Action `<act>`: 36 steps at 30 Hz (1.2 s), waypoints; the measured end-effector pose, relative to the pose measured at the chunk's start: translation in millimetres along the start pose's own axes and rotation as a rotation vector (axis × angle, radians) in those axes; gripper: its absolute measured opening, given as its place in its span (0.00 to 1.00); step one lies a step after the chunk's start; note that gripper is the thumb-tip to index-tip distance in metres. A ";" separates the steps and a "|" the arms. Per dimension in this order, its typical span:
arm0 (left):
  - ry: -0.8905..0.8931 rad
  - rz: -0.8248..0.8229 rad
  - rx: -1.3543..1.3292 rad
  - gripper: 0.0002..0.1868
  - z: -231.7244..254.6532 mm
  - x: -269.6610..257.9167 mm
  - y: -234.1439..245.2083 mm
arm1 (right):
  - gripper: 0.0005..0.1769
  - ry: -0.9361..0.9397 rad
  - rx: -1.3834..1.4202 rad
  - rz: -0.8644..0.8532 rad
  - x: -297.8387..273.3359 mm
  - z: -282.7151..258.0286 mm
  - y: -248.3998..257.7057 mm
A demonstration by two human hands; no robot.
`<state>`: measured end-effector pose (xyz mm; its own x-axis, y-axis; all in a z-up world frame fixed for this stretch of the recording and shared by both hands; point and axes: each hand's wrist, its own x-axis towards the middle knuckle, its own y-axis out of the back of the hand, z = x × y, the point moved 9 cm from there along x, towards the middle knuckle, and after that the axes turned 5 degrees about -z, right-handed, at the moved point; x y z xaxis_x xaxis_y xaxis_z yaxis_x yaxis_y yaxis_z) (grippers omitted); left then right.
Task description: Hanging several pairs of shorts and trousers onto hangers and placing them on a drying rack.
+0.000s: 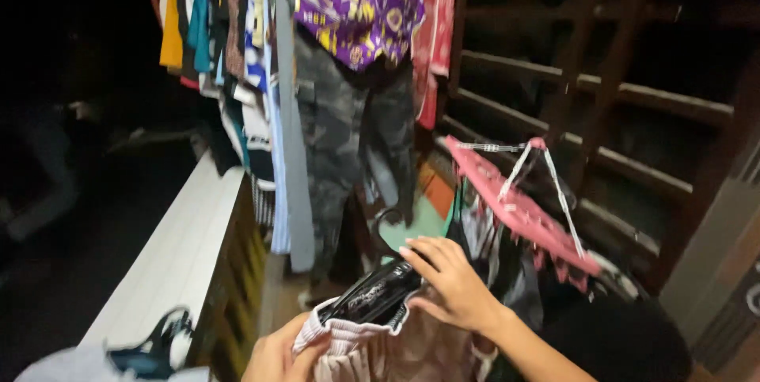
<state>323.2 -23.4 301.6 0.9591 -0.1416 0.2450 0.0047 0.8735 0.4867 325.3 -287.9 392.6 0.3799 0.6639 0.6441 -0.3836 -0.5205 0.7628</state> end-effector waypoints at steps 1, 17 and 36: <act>0.040 0.009 -0.055 0.22 -2.9 11.9 4.0 | 0.49 0.033 -0.050 0.008 14.5 4.9 -0.3; -0.264 0.224 -0.036 0.15 161.6 203.6 112.8 | 0.59 0.133 -0.452 0.159 219.5 129.3 59.0; -0.498 0.604 0.428 0.18 327.0 470.1 201.7 | 0.57 0.063 -0.904 0.266 418.8 332.1 172.7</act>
<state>682.5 -66.1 789.1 0.5294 0.0136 0.8482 -0.6634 0.6299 0.4039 697.7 -278.1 812.9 0.1500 0.6245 0.7665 -0.9685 -0.0631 0.2410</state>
